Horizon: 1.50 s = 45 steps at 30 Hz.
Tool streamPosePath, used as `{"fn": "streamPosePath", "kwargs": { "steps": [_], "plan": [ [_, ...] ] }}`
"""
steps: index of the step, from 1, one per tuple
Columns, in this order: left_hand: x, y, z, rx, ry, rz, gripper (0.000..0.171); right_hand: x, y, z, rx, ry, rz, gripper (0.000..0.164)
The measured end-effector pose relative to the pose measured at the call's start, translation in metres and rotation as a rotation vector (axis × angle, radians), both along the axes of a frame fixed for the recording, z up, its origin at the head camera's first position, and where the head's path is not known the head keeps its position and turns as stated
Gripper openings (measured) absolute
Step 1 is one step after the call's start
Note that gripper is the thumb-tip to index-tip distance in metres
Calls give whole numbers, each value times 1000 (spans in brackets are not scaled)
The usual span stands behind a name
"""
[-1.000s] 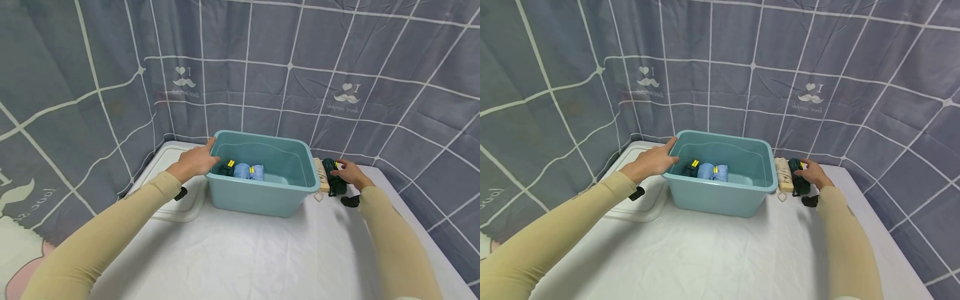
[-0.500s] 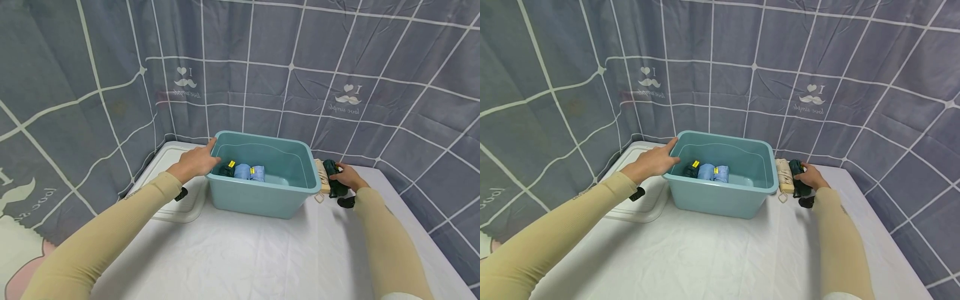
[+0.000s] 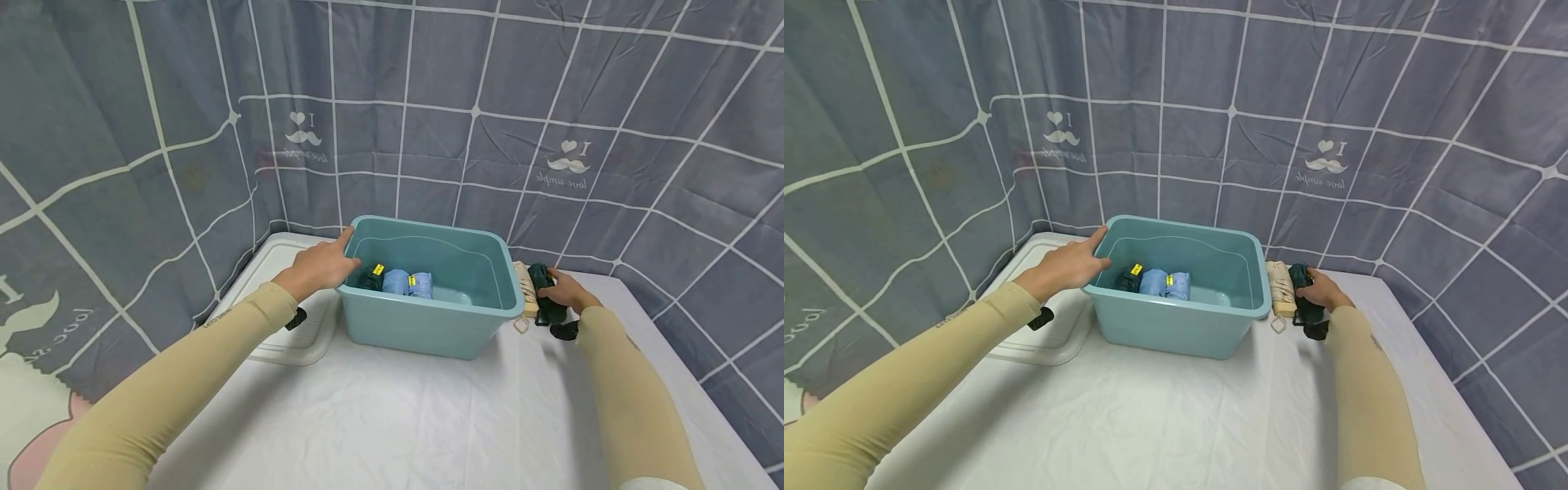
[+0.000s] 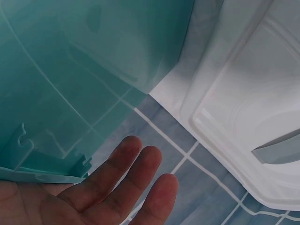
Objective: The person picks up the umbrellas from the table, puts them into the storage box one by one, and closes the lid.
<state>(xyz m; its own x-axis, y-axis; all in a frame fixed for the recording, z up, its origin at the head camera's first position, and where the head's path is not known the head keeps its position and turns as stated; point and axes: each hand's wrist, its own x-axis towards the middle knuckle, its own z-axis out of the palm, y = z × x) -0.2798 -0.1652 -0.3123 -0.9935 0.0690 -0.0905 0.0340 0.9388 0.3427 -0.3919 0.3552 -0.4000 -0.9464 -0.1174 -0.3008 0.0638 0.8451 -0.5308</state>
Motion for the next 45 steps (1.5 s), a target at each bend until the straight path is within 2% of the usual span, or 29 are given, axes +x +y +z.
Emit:
{"fn": "streamPosePath", "kwargs": {
  "steps": [11,20,32,37,45],
  "plan": [
    [1,1,-1,2,-3,2,81,10,5,4,-26,20,-4,86],
    [1,1,-2,5,4,-10,80,16,12,6,-42,-12,-49,85],
    [0,-1,-3,11,2,-23,81,26,19,10,-217,5,-159,87],
    [0,-3,-3,8,-4,-26,81,30,17,16,-263,14,-172,87],
    [-2,-3,-1,3,-2,-35,81,39,8,36,-277,66,-182,85]
  ]
}}
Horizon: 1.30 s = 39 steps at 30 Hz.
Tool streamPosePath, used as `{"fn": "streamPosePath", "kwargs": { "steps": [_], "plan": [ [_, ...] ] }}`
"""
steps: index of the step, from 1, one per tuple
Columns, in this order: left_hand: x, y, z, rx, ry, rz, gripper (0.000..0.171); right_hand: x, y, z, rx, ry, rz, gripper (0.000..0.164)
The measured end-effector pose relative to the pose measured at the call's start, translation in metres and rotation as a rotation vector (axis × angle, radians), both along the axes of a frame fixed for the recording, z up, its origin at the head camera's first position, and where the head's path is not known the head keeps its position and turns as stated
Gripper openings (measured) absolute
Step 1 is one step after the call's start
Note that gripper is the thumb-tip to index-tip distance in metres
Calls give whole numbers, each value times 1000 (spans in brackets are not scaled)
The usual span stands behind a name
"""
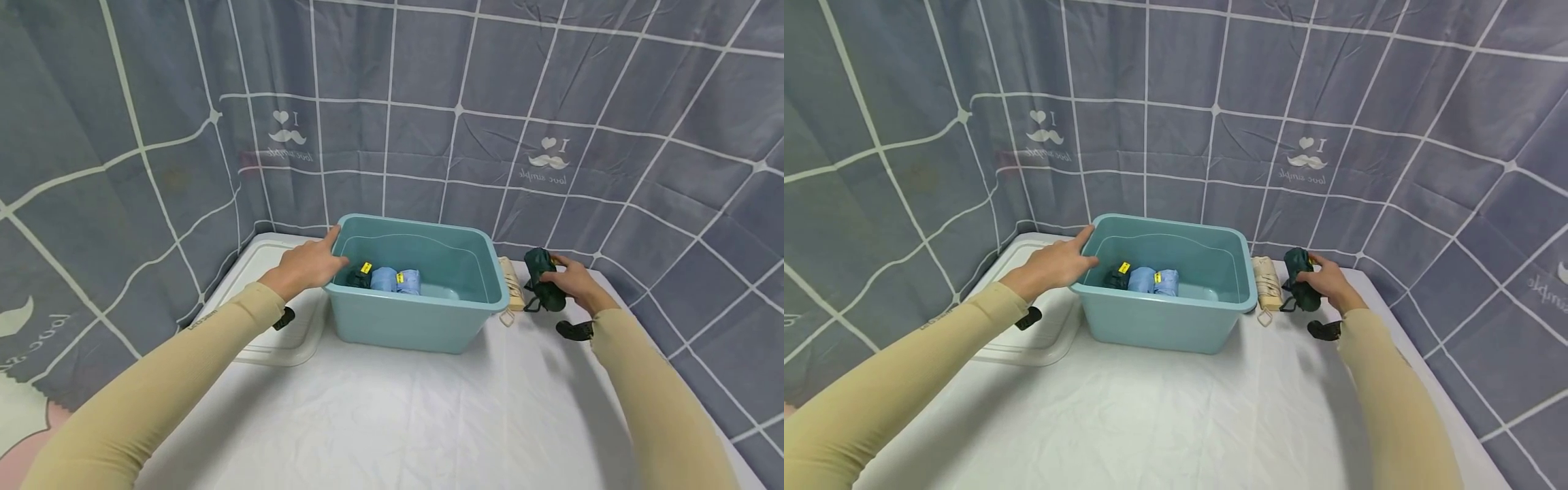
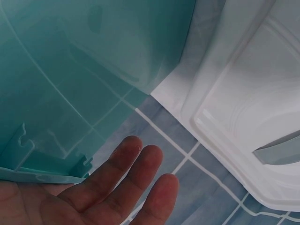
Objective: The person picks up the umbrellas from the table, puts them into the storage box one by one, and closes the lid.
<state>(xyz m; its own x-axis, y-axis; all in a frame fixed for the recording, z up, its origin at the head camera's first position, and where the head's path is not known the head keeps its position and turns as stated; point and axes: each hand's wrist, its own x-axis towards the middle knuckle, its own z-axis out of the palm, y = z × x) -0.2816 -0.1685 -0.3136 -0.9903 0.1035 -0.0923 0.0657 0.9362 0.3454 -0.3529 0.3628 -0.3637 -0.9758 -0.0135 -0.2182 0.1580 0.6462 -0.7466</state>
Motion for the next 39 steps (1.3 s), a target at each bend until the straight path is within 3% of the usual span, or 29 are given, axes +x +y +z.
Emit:
{"fn": "streamPosePath", "kwargs": {
  "steps": [21,39],
  "plan": [
    [0,-1,2,8,0,-9,81,32,-41,72,62,61,86,83],
    [-1,0,1,12,1,-7,81,40,-77,108,114,80,189,81]
  ]
}}
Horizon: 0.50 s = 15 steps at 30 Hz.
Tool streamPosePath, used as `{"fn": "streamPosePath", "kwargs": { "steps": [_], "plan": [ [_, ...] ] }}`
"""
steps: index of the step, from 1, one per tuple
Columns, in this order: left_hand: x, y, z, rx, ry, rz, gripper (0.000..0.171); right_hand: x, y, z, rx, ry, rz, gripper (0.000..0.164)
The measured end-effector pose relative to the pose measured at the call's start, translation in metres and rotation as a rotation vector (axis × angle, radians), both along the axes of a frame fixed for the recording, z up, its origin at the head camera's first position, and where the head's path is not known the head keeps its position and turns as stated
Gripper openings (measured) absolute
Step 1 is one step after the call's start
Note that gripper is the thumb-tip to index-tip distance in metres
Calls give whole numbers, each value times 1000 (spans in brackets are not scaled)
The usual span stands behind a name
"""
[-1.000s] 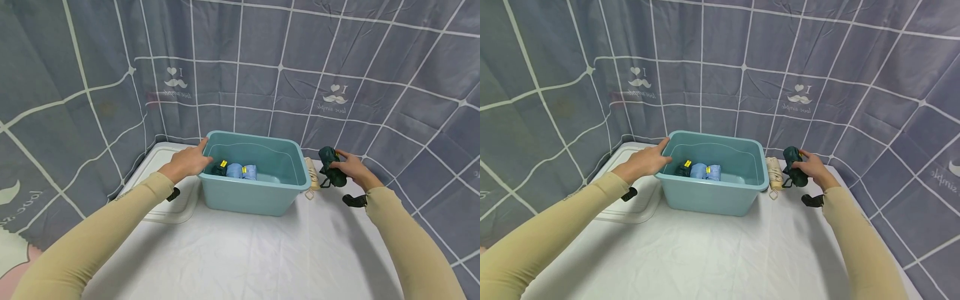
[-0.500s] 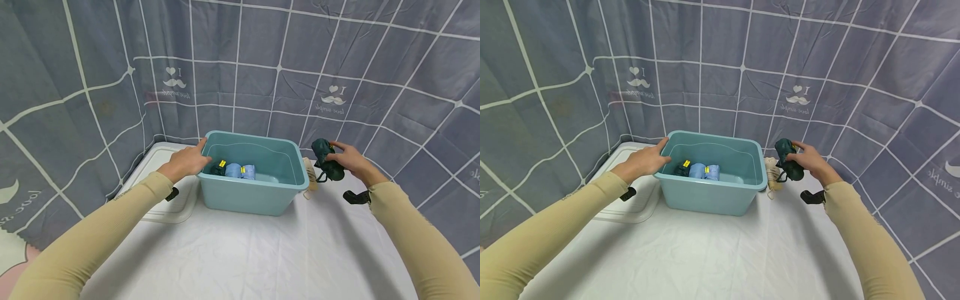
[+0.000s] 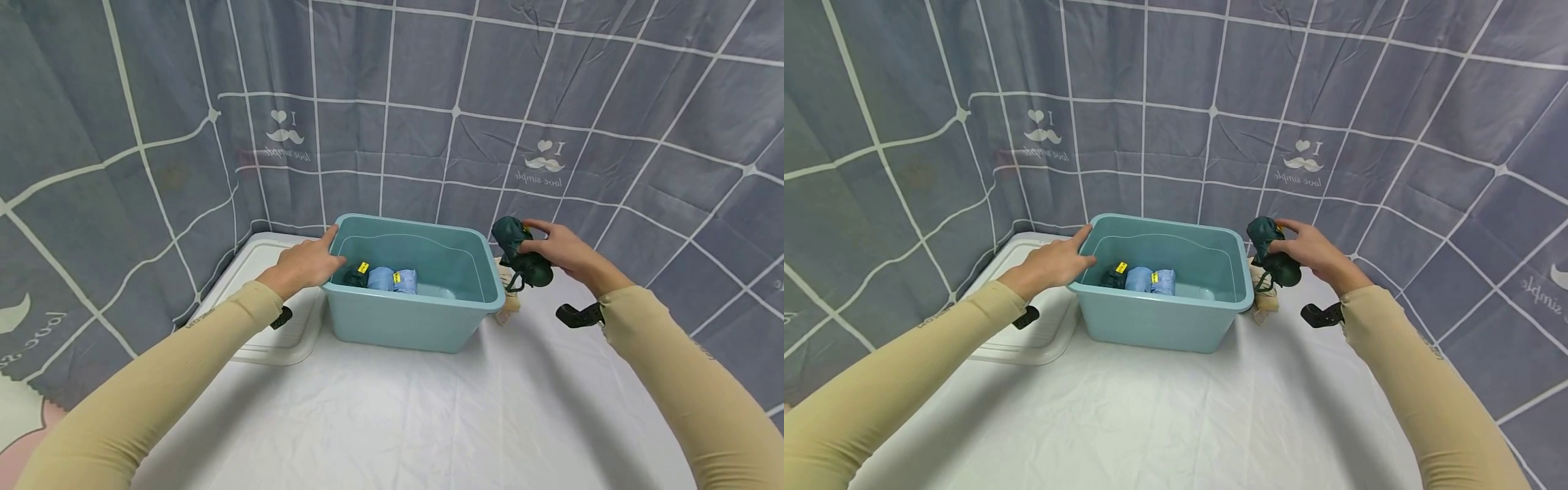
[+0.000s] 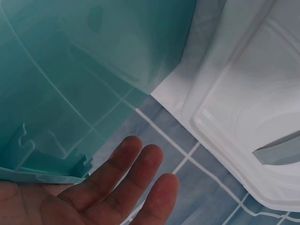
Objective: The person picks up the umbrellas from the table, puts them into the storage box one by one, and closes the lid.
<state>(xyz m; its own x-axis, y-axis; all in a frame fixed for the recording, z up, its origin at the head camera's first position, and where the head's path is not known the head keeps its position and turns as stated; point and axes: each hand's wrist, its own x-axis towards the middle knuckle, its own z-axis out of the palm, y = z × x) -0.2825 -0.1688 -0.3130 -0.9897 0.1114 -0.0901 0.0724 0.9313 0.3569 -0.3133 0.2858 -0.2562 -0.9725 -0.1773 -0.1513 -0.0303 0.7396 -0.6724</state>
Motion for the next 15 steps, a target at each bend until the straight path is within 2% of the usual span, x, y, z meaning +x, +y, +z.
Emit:
{"fn": "streamPosePath", "kwargs": {
  "steps": [8,15],
  "plan": [
    [1,0,1,0,0,-1,81,5,-21,14,21,-15,58,79],
    [-1,1,0,1,-5,5,81,5,-42,17,23,-50,121,77]
  ]
}}
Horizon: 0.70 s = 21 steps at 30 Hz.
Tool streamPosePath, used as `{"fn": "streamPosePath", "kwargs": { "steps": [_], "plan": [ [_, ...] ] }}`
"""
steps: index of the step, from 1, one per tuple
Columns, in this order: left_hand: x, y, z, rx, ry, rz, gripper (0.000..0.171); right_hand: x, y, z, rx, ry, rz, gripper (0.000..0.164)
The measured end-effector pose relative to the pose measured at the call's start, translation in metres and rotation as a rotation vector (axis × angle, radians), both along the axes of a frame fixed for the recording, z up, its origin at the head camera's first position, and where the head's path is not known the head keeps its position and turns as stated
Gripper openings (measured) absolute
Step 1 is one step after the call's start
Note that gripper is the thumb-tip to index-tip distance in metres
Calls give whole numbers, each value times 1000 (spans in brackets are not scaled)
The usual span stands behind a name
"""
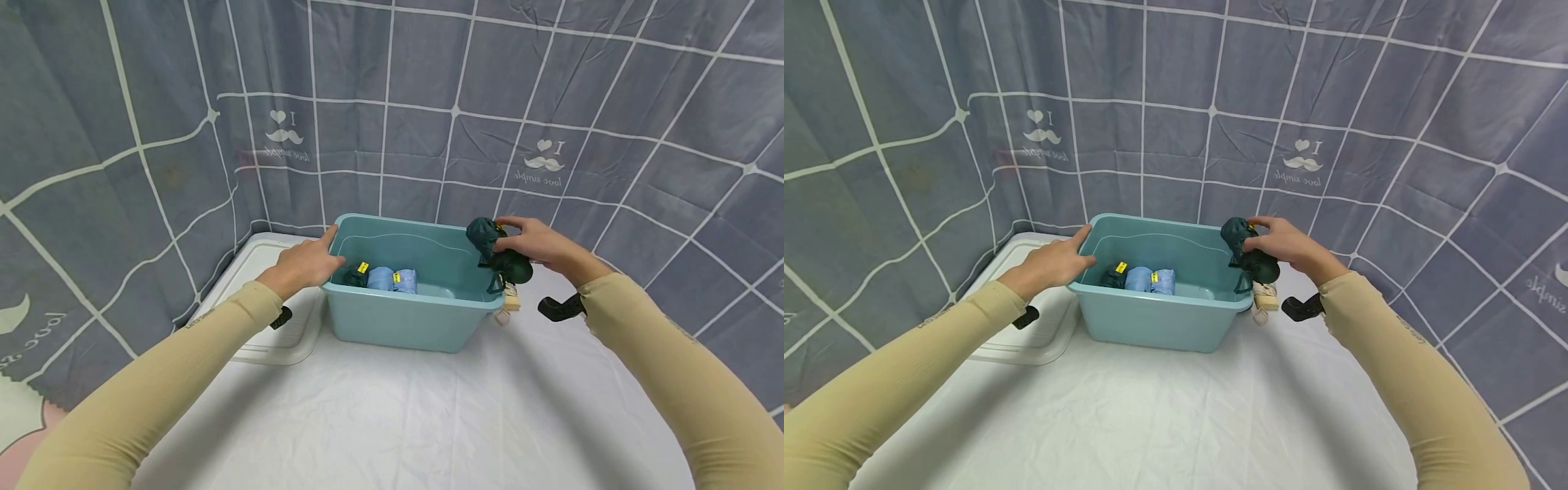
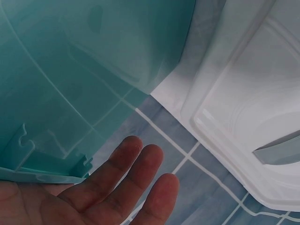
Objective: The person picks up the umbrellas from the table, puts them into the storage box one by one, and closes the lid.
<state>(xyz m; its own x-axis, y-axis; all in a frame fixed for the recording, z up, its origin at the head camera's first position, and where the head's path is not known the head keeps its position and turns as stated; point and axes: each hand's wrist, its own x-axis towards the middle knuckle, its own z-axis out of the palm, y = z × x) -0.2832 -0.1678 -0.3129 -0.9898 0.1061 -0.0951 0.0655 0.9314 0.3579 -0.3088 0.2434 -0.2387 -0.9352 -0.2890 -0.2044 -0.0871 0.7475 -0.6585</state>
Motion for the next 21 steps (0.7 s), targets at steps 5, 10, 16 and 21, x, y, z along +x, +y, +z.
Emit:
{"fn": "streamPosePath", "kwargs": {
  "steps": [5,10,16,21],
  "plan": [
    [0,0,0,-7,0,2,81,-4,-18,1,21,-20,27,77],
    [1,0,0,-5,6,4,81,-7,-32,2,70,-23,63,75],
    [1,0,0,-7,12,4,81,-14,-46,1,106,-57,98,74],
    [0,0,0,-3,15,8,81,-19,-57,0,115,-102,130,74]
  ]
}}
